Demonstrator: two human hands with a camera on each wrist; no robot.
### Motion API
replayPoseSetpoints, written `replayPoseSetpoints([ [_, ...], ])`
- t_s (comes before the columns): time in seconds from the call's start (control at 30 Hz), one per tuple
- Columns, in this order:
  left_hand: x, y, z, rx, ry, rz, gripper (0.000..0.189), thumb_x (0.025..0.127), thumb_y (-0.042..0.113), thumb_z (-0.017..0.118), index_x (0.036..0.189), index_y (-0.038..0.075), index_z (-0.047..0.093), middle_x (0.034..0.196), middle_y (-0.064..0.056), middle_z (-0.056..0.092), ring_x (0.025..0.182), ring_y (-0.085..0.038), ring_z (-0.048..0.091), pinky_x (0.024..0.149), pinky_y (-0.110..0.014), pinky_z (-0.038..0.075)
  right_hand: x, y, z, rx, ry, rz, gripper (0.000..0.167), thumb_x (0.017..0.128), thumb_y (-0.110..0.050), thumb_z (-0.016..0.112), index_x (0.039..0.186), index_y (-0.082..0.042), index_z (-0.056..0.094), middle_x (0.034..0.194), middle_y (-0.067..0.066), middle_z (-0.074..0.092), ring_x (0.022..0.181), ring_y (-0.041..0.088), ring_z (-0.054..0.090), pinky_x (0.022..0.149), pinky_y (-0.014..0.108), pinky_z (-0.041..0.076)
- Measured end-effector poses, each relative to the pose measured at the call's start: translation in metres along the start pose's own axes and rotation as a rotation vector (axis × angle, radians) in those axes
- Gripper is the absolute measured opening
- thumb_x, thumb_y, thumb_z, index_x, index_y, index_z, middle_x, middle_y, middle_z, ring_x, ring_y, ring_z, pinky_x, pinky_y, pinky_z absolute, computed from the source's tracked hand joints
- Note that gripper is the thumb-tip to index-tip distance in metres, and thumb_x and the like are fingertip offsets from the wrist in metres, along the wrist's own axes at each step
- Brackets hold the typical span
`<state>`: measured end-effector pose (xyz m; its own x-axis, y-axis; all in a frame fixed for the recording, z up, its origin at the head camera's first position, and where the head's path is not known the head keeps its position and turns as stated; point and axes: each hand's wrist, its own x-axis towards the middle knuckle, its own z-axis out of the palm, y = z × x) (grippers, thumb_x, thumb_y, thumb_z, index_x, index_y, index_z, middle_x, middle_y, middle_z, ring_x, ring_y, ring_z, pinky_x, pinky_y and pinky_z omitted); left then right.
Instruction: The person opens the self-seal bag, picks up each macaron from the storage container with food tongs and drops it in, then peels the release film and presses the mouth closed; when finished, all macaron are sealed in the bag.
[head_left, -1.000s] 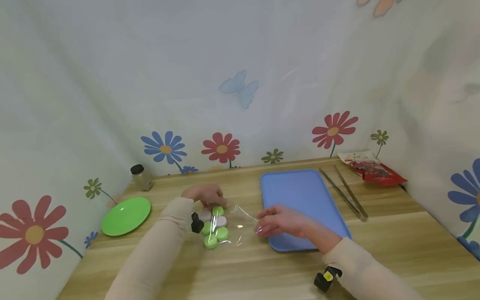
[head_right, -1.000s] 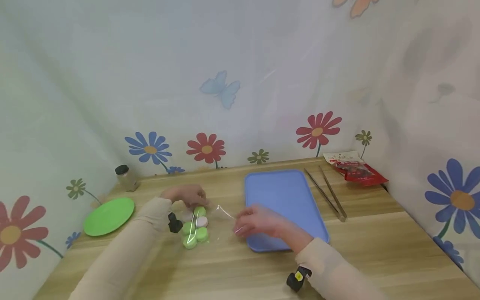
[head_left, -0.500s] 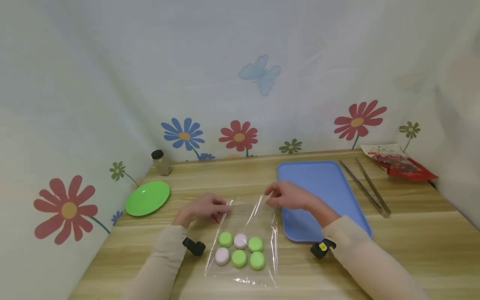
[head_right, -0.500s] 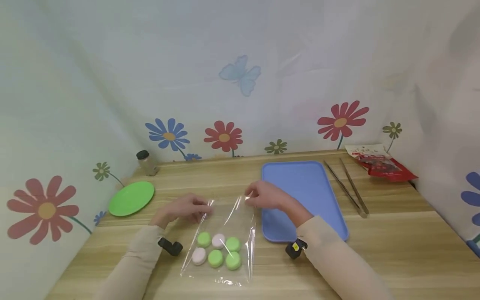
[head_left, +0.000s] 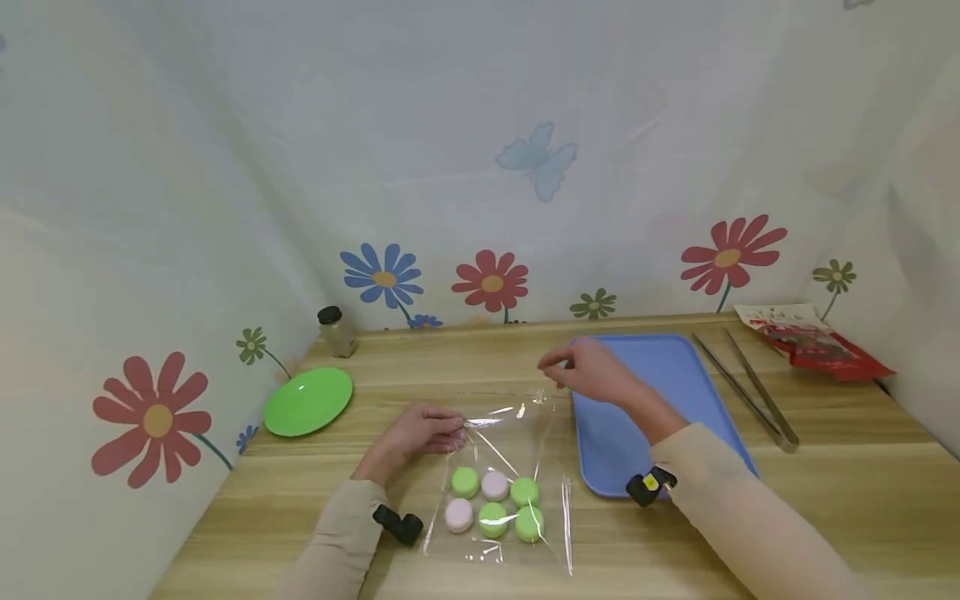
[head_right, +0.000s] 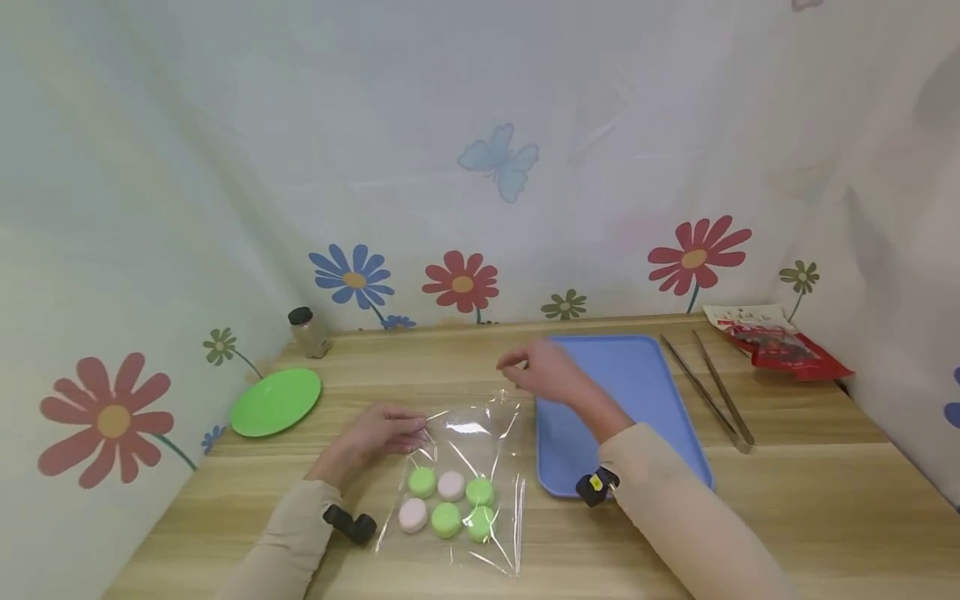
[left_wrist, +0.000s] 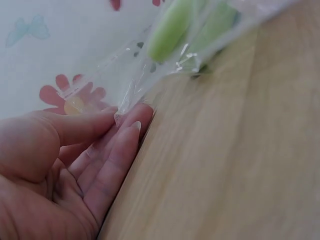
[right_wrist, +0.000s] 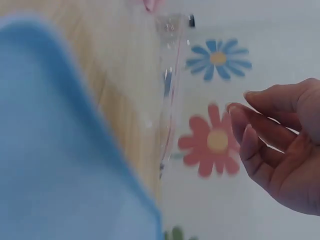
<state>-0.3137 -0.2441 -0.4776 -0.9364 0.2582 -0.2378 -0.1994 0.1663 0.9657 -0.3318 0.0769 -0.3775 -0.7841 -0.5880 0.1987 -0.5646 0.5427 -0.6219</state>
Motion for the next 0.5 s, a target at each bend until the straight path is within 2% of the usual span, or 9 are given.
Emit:
replayPoseSetpoints([
  [0.1,-0.002,-0.003,0.0,-0.013,0.014,0.0,0.029,0.096,0.009,0.067,0.119,-0.009,0.067,0.087,-0.013,0.075,0.075,-0.017,0.073,0.071,-0.028,0.061,0.026,-0.026,0.018,-0.122,-0.017,-0.108,0.02,0.096,-0.008,0.064,0.109,-0.003,0.077,0.098,0.008,0.076,0.071,0.012,0.065,0.061,0.024,0.051],
  [0.2,-0.004,-0.004,-0.001,-0.022,0.007,0.006,0.031,0.097,0.01,0.066,0.121,-0.01,0.065,0.089,-0.014,0.075,0.076,-0.017,0.073,0.073,-0.029,0.061,0.049,-0.042,0.043,-0.248,-0.068,-0.262,0.018,0.095,-0.008,0.065,0.107,-0.002,0.078,0.099,0.009,0.076,0.081,0.015,0.07,0.076,0.027,0.056],
  [0.27,-0.004,-0.004,-0.001,-0.014,-0.012,0.022,0.033,0.097,0.011,0.066,0.122,-0.01,0.065,0.091,-0.015,0.075,0.079,-0.017,0.073,0.075,-0.03,0.061,0.059,-0.045,0.057,-0.293,-0.09,-0.309,0.018,0.094,-0.009,0.067,0.106,-0.002,0.078,0.1,0.01,0.076,0.093,0.019,0.072,0.085,0.03,0.057],
  [0.33,-0.003,-0.004,0.0,-0.012,-0.028,0.035,0.034,0.097,0.013,0.066,0.122,-0.01,0.065,0.092,-0.015,0.075,0.08,-0.017,0.074,0.075,-0.029,0.06,0.066,-0.044,0.067,-0.309,-0.102,-0.317,0.017,0.093,-0.009,0.069,0.105,0.0,0.077,0.1,0.011,0.076,0.095,0.022,0.072,0.084,0.032,0.057],
  [0.43,-0.001,-0.004,0.003,-0.001,-0.031,0.047,0.034,0.097,0.014,0.066,0.122,-0.01,0.065,0.092,-0.015,0.075,0.079,-0.016,0.074,0.073,-0.027,0.06,0.073,-0.041,0.074,-0.266,-0.127,-0.289,0.013,0.092,-0.008,0.07,0.098,0.0,0.078,0.092,0.009,0.076,0.083,0.017,0.071,0.076,0.03,0.058],
  [0.5,-0.001,-0.003,0.004,-0.003,-0.017,0.044,0.033,0.097,0.012,0.066,0.123,-0.01,0.065,0.091,-0.014,0.075,0.077,-0.015,0.073,0.072,-0.026,0.06,0.077,-0.039,0.074,-0.236,-0.151,-0.3,0.011,0.092,-0.006,0.07,0.083,-0.002,0.076,0.072,0.001,0.07,0.064,0.008,0.059,0.061,0.022,0.05],
])
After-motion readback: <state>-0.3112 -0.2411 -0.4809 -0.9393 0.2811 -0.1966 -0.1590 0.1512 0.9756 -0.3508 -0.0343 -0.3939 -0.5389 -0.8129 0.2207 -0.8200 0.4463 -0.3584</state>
